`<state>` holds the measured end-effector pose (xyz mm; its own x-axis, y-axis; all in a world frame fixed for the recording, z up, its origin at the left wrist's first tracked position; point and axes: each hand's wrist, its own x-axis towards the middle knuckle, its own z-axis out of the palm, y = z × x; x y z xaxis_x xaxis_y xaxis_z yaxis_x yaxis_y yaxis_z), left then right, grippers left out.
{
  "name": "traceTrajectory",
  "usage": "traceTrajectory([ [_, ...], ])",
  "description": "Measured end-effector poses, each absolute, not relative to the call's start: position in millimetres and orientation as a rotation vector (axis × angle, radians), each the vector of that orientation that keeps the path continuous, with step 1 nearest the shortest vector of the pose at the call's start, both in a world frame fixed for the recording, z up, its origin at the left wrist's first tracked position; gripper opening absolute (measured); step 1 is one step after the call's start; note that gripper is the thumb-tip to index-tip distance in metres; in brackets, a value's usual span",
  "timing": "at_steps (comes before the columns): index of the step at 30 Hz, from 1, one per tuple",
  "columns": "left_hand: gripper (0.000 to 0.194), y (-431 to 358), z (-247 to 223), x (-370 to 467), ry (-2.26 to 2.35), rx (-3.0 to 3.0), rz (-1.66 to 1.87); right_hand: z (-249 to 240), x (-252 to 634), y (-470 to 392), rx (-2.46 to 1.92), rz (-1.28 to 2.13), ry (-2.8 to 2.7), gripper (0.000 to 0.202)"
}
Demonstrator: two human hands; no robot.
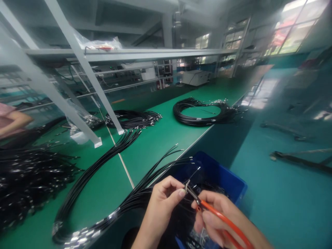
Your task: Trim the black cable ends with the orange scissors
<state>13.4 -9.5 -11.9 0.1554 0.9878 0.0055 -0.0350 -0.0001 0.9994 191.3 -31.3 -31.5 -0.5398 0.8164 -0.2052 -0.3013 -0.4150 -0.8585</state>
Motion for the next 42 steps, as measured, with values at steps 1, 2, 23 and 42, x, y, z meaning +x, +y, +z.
traceTrajectory([
  [1,0.014,-9.5,-12.1,13.8,1.076,1.263,1.116,-28.5,191.1,-32.4,-0.858,1.982,-1.033,0.040],
  [2,0.013,-9.6,-12.5,14.3,1.079,1.271,1.117,-25.5,190.8,-33.4,-0.886,1.962,-1.027,0.039],
  [23,0.011,-10.4,-24.9,16.4,1.161,1.383,1.166,-30.4,186.1,-28.1,-1.070,1.989,-1.181,0.026],
  [42,0.014,-20.1,-13.5,17.2,1.015,1.146,1.129,-17.8,143.5,-19.4,-0.824,1.471,-0.782,0.030],
])
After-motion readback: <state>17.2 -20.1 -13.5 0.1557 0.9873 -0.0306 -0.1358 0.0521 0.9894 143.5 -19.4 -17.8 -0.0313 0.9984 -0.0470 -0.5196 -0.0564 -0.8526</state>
